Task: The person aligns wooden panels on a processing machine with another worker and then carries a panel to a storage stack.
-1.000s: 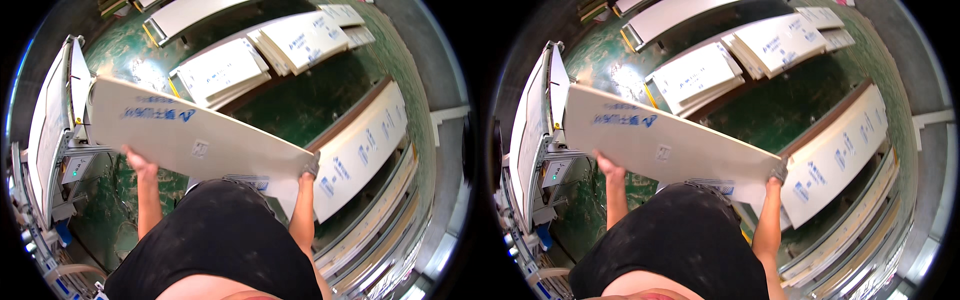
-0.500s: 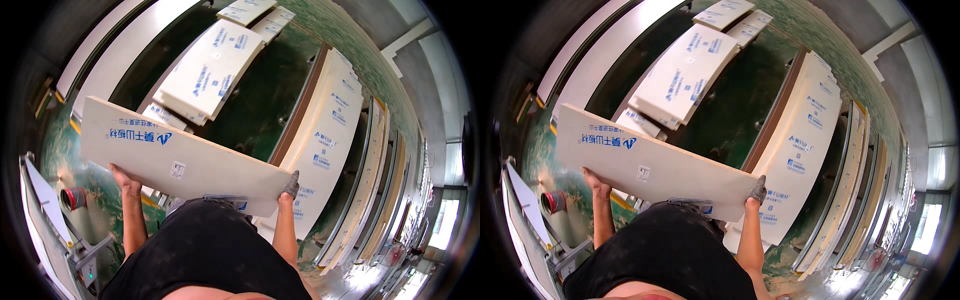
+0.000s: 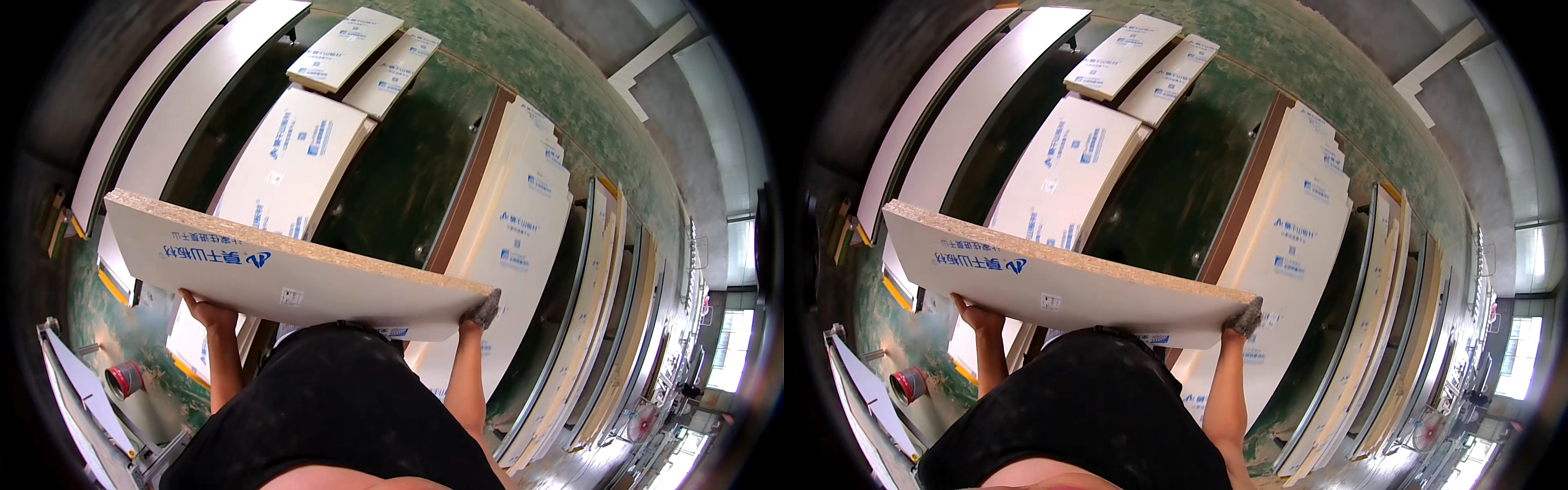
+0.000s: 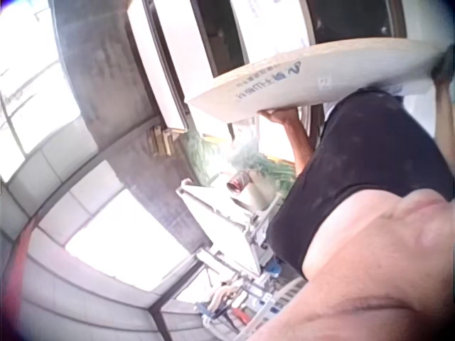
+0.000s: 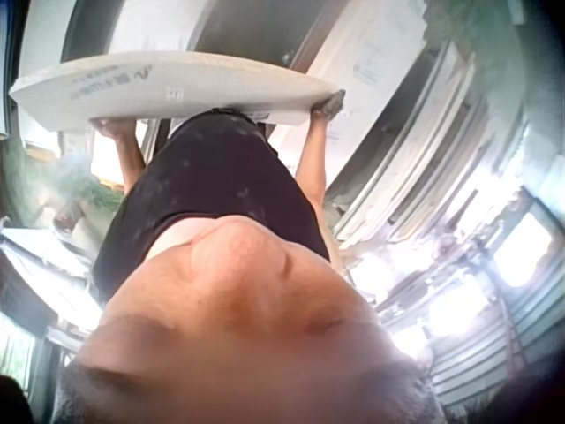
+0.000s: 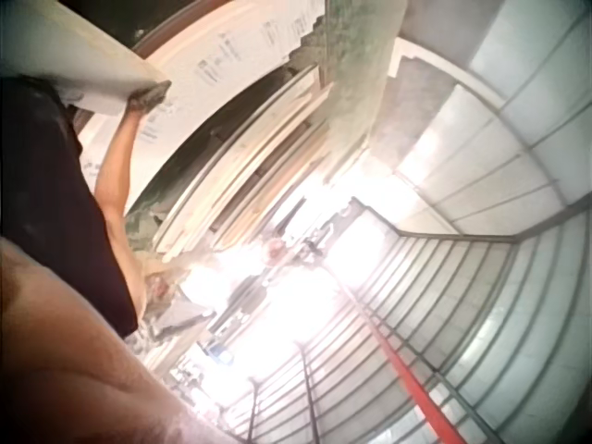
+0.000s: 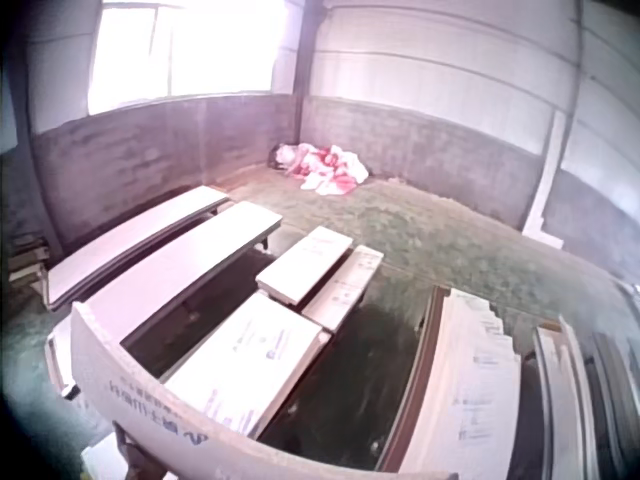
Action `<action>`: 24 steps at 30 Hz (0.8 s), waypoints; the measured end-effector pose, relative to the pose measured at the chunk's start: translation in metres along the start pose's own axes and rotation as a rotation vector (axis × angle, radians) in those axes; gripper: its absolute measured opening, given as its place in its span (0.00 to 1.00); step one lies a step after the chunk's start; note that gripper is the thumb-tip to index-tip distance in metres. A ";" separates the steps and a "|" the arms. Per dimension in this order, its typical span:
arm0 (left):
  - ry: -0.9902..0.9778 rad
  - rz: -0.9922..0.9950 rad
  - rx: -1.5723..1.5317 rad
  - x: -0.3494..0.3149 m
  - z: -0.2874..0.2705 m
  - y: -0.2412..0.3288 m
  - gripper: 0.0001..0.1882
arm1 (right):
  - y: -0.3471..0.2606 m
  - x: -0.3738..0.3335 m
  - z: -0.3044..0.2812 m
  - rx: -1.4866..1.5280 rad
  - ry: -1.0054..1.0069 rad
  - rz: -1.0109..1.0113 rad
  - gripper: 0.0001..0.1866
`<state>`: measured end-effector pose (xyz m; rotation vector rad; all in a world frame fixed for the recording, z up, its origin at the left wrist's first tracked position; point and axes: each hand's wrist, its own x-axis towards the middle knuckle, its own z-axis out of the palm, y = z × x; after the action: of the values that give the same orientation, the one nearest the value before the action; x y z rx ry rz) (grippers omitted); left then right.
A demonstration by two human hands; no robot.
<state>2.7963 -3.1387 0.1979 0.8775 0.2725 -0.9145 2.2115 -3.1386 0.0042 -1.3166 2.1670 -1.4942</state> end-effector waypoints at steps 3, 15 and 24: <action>-0.060 -0.056 -0.037 0.048 0.053 -0.050 0.41 | 0.013 0.064 0.032 -0.161 0.066 0.036 0.23; -0.281 -0.345 0.033 0.212 0.364 -0.282 0.46 | -0.064 0.376 0.104 0.610 0.235 0.500 0.37; -0.170 -0.539 -0.287 0.252 0.482 -0.494 0.50 | 0.015 0.693 0.149 0.277 -0.094 -0.060 0.40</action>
<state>2.4920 -3.7996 0.0963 0.4582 0.4924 -1.4016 1.8870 -3.7559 0.1326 -1.3353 1.8008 -1.6488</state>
